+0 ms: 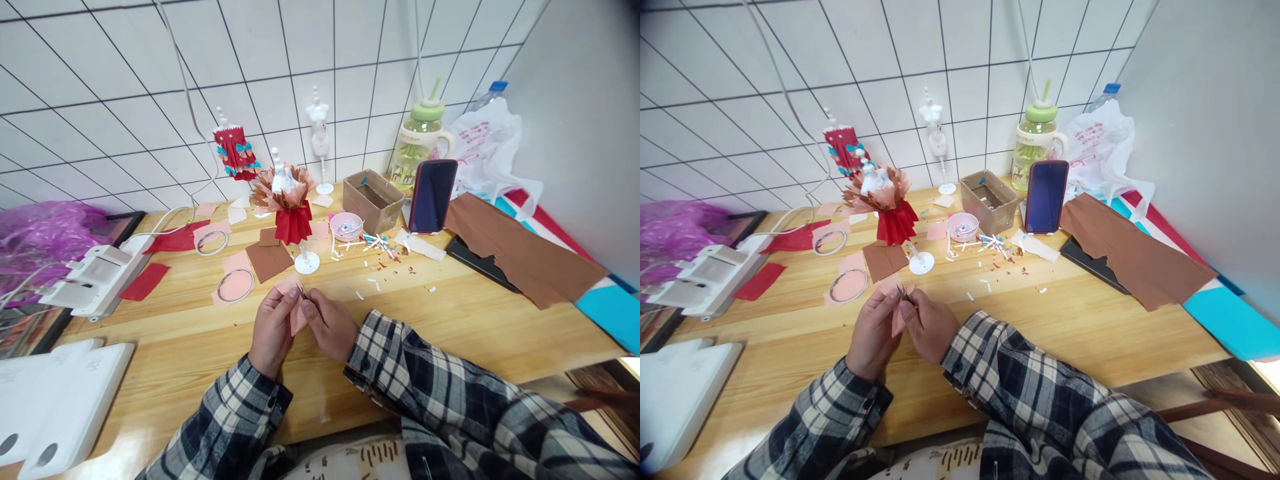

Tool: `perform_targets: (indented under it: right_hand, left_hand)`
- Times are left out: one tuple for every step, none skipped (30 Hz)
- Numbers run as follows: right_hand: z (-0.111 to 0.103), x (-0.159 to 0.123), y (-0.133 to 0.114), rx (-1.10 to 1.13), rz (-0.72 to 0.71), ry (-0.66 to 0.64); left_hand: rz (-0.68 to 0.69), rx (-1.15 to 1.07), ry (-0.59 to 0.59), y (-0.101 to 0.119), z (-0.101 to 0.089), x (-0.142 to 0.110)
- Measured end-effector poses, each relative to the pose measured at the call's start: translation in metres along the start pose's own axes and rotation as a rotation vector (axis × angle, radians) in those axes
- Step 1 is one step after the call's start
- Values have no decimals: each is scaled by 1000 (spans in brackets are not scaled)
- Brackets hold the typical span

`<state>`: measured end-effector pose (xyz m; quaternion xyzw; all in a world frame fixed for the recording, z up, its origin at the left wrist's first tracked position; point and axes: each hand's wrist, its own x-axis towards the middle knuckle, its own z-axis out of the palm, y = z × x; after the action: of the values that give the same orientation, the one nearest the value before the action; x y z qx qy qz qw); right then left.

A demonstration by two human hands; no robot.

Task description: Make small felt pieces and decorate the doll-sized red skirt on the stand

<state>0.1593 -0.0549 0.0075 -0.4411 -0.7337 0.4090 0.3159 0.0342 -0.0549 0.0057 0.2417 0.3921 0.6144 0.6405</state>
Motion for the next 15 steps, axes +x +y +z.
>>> perform_targets:
  right_hand:
    - [1,0,0,0,1,7]
    - [1,0,1,-3,1,15]
    - [2,0,1,-8,3,23]
    - [2,-1,2,-14,5,29]
    - [2,-1,2,-20,8,35]
    - [3,-1,2,-26,10,39]
    - [3,-1,2,-33,11,44]
    - [3,-1,3,-39,11,49]
    - [3,-1,3,-44,9,52]
    - [4,-1,3,-49,7,53]
    - [4,0,3,-55,8,54]
    - [4,0,4,-64,11,53]
    - [4,0,4,-74,14,51]
    - [5,0,4,-85,16,49]
    - [5,0,5,-95,16,49]
  left_hand:
    - [0,2,-3,0,1,0]
    - [1,3,-5,-1,1,-1]
    - [0,4,-9,-1,1,-1]
    - [-1,3,-13,-2,1,-1]
    - [-3,2,-15,-2,1,-2]
    - [-5,1,-15,-2,2,-2]
    - [-7,0,-14,-2,2,-2]
    - [-11,0,-12,-2,2,-2]
    - [-15,1,-11,-2,2,-2]
    - [-20,0,-11,-2,2,-2]
    - [-24,-2,-10,-2,2,-2]
    - [-28,-6,-9,-1,2,-2]
    - [-31,-11,-6,-1,2,-2]
    - [-33,-17,-3,-2,2,-2]
    - [-32,-23,-2,-2,2,-2]
